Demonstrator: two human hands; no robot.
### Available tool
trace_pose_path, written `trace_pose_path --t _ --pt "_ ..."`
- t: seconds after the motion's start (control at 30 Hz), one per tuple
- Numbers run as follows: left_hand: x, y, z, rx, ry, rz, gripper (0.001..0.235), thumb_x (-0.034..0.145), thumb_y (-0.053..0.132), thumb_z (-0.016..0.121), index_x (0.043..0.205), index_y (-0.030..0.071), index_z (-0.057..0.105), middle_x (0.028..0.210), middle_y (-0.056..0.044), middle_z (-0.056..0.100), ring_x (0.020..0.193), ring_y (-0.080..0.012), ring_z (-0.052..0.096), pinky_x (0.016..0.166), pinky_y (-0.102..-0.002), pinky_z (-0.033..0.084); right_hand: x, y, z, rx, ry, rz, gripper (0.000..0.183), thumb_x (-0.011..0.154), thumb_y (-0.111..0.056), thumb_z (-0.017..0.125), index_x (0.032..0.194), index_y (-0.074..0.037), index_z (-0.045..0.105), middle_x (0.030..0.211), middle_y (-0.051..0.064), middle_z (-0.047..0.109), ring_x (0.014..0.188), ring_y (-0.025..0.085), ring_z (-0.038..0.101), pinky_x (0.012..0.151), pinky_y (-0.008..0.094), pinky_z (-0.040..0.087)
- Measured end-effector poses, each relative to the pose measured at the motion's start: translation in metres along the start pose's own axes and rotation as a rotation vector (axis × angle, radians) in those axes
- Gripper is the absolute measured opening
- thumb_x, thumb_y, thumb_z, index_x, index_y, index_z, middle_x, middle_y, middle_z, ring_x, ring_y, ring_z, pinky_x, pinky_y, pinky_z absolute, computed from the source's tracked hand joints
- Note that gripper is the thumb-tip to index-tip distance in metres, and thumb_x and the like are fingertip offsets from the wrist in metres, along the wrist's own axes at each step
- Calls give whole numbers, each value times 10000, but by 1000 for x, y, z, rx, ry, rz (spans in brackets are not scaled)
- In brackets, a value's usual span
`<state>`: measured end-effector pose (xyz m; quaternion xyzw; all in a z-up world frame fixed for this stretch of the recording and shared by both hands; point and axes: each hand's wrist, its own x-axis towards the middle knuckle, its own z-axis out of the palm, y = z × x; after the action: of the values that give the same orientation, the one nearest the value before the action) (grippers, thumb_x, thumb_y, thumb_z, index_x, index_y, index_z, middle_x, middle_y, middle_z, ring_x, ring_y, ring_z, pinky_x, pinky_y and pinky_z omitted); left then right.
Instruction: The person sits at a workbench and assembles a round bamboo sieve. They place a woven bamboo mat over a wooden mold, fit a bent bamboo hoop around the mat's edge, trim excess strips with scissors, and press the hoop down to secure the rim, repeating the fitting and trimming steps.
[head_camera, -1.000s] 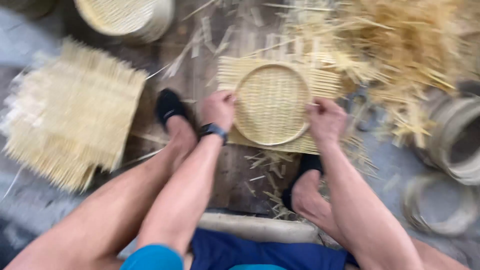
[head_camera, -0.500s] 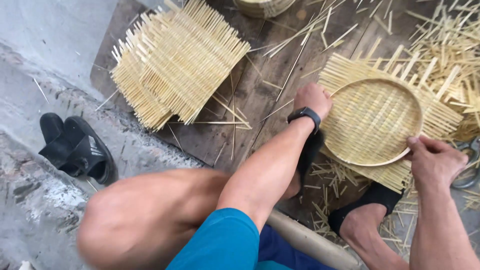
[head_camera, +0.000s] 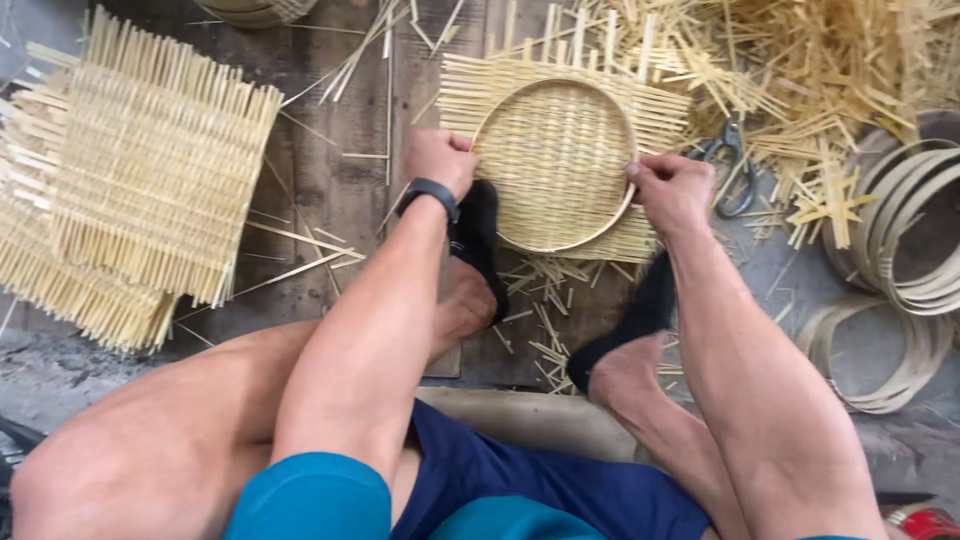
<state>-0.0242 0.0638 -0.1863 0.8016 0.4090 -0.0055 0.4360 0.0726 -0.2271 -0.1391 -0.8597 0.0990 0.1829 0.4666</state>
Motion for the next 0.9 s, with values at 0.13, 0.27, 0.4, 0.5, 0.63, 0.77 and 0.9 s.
trace_pose_path --t 0.13,0.27,0.4,0.5,0.63,0.77,0.9 --pt "-6 -5 -5 -158 -20 -55 173 674 102 883 832 85 817 798 -72 793 713 -144 755 698 -280 588 3 -2 -2 -47 -50 -54 193 878 -115 820 1018 13 784 849 95 767 705 128 714 646 267 621" --pt "0 -12 -8 -248 -96 -78 158 743 76 870 886 47 809 800 -61 794 685 -97 730 669 -253 592 11 2 -7 -197 -68 -113 188 869 -134 851 1011 -20 804 836 86 770 717 107 685 674 257 560" --pt "8 -15 -12 -324 -197 -108 161 767 69 859 910 30 796 821 -66 802 694 -77 731 662 -235 596 12 -6 -8 -166 -108 -65 176 863 -147 855 996 -41 811 823 70 769 699 101 667 656 254 546" --pt "17 7 -25 -349 -268 -138 193 734 71 859 911 30 792 816 -53 795 703 -129 743 668 -291 614 -5 -41 1 -274 -81 -77 231 868 -175 849 1063 -58 807 931 95 774 776 143 691 731 291 568" --pt "29 59 -14 293 -190 505 289 822 247 840 1076 120 791 1107 -139 727 1027 -301 667 926 -447 525 -56 -69 45 -749 -265 -669 829 797 -357 829 1424 65 488 1441 292 442 1367 410 407 1158 510 346" --pt "62 57 52 167 -88 917 322 943 434 760 1182 219 782 1277 -72 692 1183 -305 610 1015 -482 456 -72 -39 85 -1021 -432 -1024 1013 771 -561 717 1513 53 406 1567 313 308 1479 482 235 1184 655 166" --pt "59 60 56 71 -148 808 266 978 440 703 1156 265 795 1224 3 744 1137 -267 632 989 -441 484 -65 -20 91 -1101 -331 -1124 1012 860 -564 715 1589 44 364 1612 328 292 1527 500 166 1220 697 119"
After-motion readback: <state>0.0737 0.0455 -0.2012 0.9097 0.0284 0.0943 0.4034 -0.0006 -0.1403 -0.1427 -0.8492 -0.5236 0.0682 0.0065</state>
